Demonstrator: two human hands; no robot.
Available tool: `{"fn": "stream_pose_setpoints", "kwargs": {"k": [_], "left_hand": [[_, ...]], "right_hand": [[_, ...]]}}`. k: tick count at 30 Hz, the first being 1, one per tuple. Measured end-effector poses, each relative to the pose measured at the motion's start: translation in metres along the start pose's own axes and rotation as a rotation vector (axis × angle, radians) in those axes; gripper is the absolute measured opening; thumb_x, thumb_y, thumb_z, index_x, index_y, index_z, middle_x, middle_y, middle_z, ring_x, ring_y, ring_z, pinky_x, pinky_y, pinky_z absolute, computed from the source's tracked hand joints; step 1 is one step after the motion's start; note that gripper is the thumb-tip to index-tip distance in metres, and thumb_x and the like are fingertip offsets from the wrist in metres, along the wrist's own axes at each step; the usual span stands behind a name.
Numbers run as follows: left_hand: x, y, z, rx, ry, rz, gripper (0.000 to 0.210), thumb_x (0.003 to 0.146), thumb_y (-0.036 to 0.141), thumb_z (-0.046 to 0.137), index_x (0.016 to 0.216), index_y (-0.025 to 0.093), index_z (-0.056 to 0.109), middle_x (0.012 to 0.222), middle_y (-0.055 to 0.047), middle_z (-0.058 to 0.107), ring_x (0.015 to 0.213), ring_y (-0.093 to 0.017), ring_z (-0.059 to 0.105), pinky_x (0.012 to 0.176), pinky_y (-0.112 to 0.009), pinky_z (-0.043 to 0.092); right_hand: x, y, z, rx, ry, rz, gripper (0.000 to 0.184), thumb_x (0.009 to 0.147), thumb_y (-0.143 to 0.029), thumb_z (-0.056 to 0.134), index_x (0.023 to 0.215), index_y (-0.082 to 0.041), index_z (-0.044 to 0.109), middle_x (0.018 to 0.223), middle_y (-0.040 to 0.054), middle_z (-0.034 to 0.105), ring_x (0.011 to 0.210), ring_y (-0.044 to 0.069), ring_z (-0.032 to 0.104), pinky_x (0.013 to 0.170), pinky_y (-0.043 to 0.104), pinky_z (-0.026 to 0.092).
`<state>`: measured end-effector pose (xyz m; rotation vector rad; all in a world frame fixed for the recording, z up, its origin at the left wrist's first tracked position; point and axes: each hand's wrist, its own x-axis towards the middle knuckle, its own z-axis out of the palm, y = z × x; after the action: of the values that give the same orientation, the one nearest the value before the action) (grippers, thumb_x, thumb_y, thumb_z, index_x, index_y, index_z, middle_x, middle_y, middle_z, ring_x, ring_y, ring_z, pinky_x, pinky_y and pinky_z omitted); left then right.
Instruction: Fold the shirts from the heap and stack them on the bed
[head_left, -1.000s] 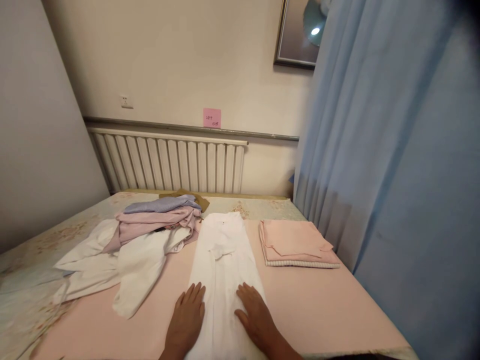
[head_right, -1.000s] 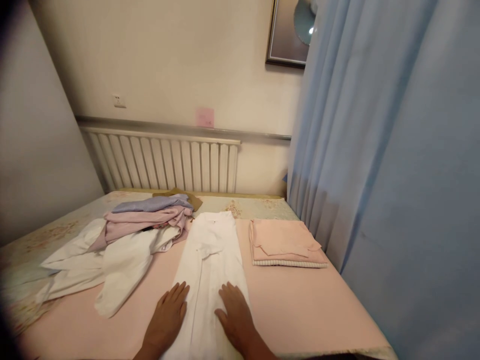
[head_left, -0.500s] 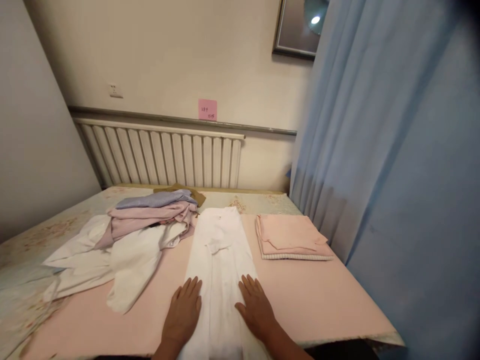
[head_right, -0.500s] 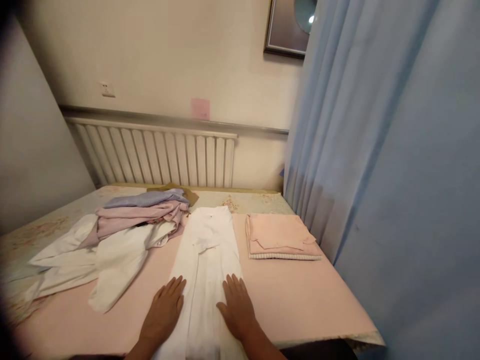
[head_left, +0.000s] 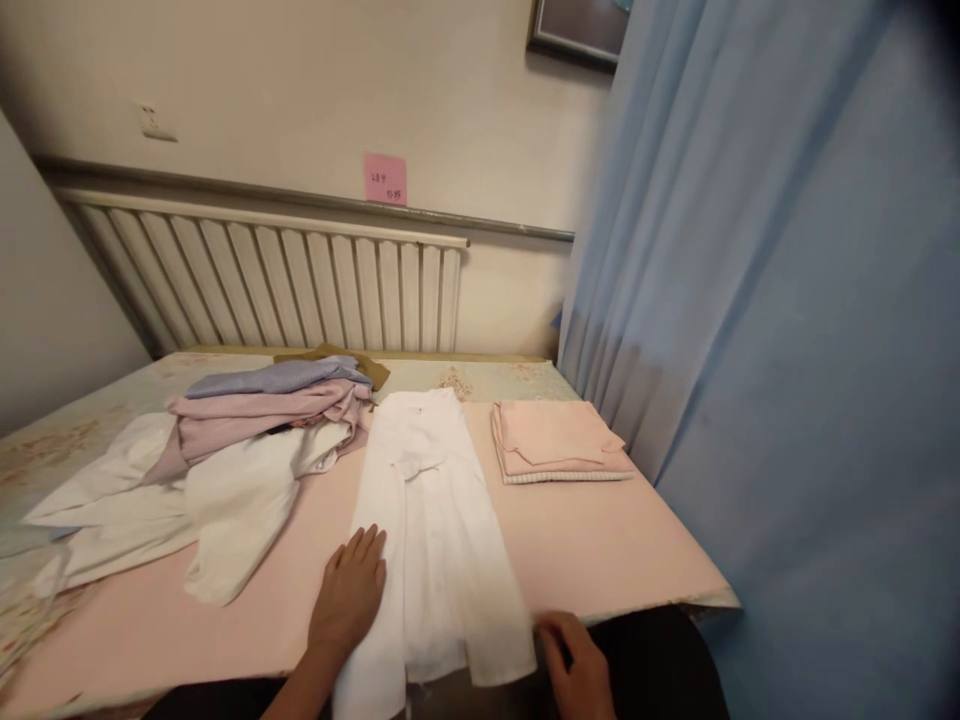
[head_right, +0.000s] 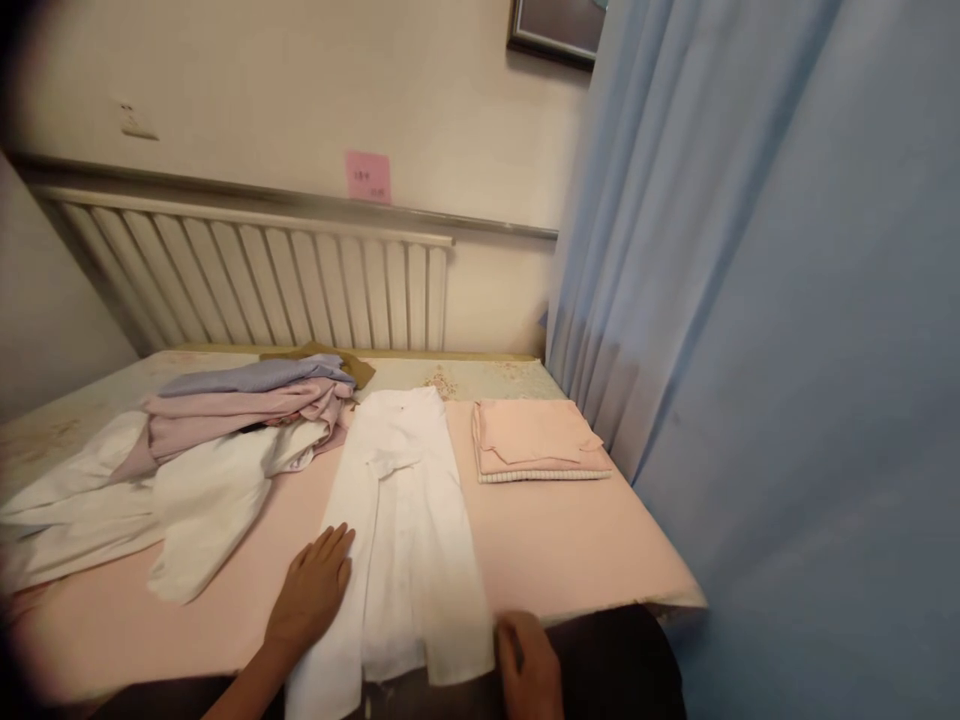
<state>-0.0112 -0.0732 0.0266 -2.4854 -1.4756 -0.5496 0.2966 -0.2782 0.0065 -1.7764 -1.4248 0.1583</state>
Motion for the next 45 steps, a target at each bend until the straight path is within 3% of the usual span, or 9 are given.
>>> {"fn": "stream_pose_setpoints", "kwargs": {"k": [4, 6, 9, 13, 21, 29, 37, 45], "left_hand": [[0.002, 0.001, 0.0, 0.0, -0.022, -0.016, 0.046, 0.089, 0.028, 0.035, 0.13, 0.017, 0.052, 0.137, -0.01, 0.052, 0.13, -0.026, 0.042, 0.105, -0.046, 0.031], [0.002, 0.002, -0.001, 0.016, -0.035, -0.015, 0.046, 0.089, 0.027, 0.035, 0.131, 0.017, 0.051, 0.137, -0.009, 0.052, 0.131, -0.026, 0.041, 0.105, -0.045, 0.03], [0.003, 0.003, -0.002, 0.031, -0.043, -0.004, 0.046, 0.09, 0.028, 0.034, 0.131, 0.017, 0.05, 0.138, -0.009, 0.051, 0.131, -0.026, 0.04, 0.106, -0.045, 0.03], [0.003, 0.004, -0.004, 0.039, -0.042, -0.003, 0.046, 0.09, 0.026, 0.033, 0.132, 0.017, 0.05, 0.138, -0.009, 0.051, 0.131, -0.025, 0.04, 0.106, -0.045, 0.029], [0.002, 0.003, -0.003, 0.045, -0.052, -0.009, 0.046, 0.09, 0.027, 0.034, 0.131, 0.018, 0.05, 0.139, -0.008, 0.05, 0.131, -0.025, 0.039, 0.106, -0.044, 0.029], [0.002, 0.002, -0.003, 0.032, -0.041, -0.015, 0.045, 0.089, 0.027, 0.035, 0.131, 0.019, 0.051, 0.138, -0.008, 0.051, 0.131, -0.024, 0.04, 0.107, -0.044, 0.028], [0.004, 0.005, -0.008, 0.059, -0.047, -0.007, 0.045, 0.09, 0.027, 0.033, 0.13, 0.016, 0.052, 0.137, -0.009, 0.052, 0.13, -0.025, 0.041, 0.105, -0.045, 0.03], [0.002, 0.002, -0.002, 0.022, -0.028, -0.002, 0.046, 0.089, 0.027, 0.035, 0.131, 0.017, 0.051, 0.138, -0.009, 0.051, 0.13, -0.026, 0.041, 0.106, -0.045, 0.03]], "right_hand": [[-0.01, 0.005, -0.013, -0.06, -0.125, 0.197, 0.016, 0.081, -0.025, 0.048, 0.077, -0.022, 0.063, 0.073, 0.0031, 0.067, 0.067, 0.019, 0.063, 0.063, 0.028, 0.05], [-0.013, 0.0, -0.011, -0.04, -0.229, 0.211, 0.012, 0.076, -0.022, 0.051, 0.078, -0.022, 0.063, 0.073, 0.002, 0.067, 0.067, 0.019, 0.063, 0.063, 0.026, 0.048], [-0.014, -0.014, -0.006, 0.03, -0.29, 0.178, 0.019, 0.079, -0.023, 0.05, 0.09, -0.023, 0.066, 0.087, 0.0045, 0.07, 0.08, 0.021, 0.065, 0.072, 0.027, 0.049], [-0.011, -0.025, -0.004, 0.059, -0.257, 0.117, 0.03, 0.091, -0.033, 0.04, 0.095, -0.021, 0.067, 0.092, 0.0082, 0.07, 0.086, 0.022, 0.065, 0.078, 0.029, 0.048], [-0.023, -0.012, 0.006, -0.164, -0.222, 0.09, 0.048, 0.095, -0.045, 0.029, 0.066, -0.02, 0.057, 0.06, 0.0019, 0.059, 0.056, 0.014, 0.054, 0.053, 0.022, 0.037], [-0.026, -0.007, 0.01, -0.196, -0.217, -0.017, 0.053, 0.095, -0.049, 0.025, 0.062, -0.02, 0.054, 0.056, 0.0015, 0.057, 0.051, 0.012, 0.049, 0.05, 0.022, 0.031], [-0.027, -0.007, 0.011, -0.145, -0.264, -0.053, 0.044, 0.094, -0.039, 0.032, 0.064, -0.019, 0.057, 0.061, 0.0021, 0.06, 0.055, 0.013, 0.053, 0.054, 0.022, 0.032], [-0.024, -0.012, 0.008, -0.168, -0.312, -0.05, 0.034, 0.091, -0.032, 0.038, 0.067, -0.019, 0.059, 0.064, 0.0014, 0.062, 0.056, 0.013, 0.056, 0.054, 0.022, 0.032]]}}
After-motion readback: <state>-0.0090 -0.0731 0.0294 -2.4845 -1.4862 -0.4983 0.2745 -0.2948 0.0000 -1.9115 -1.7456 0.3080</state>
